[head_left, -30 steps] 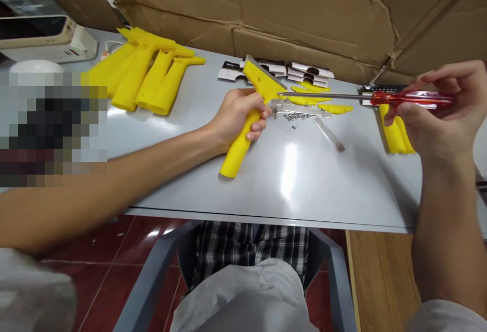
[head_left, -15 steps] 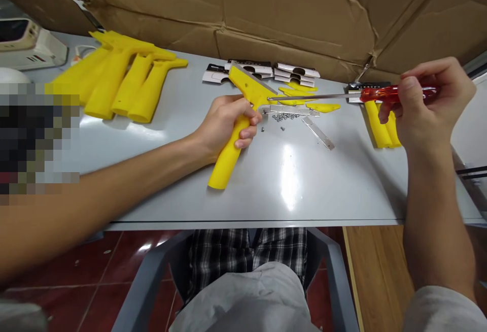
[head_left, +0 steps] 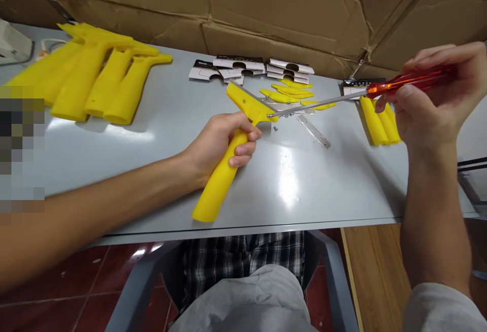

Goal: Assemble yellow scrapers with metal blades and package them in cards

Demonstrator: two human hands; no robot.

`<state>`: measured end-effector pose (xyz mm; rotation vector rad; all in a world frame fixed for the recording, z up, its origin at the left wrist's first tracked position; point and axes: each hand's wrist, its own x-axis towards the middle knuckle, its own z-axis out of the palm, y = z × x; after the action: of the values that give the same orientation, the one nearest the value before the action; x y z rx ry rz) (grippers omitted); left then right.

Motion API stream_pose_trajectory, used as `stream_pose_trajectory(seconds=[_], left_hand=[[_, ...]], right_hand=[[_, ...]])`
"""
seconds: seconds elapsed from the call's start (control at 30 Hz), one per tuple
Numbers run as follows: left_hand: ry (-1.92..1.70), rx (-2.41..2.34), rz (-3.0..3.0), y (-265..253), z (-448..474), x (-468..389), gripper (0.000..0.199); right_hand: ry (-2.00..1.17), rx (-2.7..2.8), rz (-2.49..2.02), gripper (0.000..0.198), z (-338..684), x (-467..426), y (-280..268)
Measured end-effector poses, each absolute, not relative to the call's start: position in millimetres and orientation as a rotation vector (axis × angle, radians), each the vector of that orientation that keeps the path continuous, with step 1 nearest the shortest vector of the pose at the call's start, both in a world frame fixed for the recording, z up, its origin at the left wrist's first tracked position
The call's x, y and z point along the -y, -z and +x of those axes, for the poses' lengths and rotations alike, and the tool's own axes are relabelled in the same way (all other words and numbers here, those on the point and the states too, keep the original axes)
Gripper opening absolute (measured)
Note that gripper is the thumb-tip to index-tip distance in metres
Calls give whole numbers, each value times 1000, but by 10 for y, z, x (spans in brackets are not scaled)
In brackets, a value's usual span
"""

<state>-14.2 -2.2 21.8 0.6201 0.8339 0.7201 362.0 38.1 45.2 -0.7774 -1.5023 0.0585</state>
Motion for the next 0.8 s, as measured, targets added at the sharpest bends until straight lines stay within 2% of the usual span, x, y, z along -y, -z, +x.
stream_pose_trajectory(seconds=[0.1, 0.27, 0.5, 0.8], left_hand=[[-759, -848, 632, -213, -130, 51, 27], [-855, -861, 672, -191, -118, 31, 28], [-840, -825, 670, -171, -140, -22, 31], [-809, -802, 648, -154, -148, -49, 33]], right_hand=[[-7, 1587, -610, 67, 3620, -352, -478], [-54, 1545, -728, 50, 3486, -267, -476], [-53, 1341, -761, 77, 3489, -355, -416], [-26, 1321, -851, 84, 3515, -380, -385]])
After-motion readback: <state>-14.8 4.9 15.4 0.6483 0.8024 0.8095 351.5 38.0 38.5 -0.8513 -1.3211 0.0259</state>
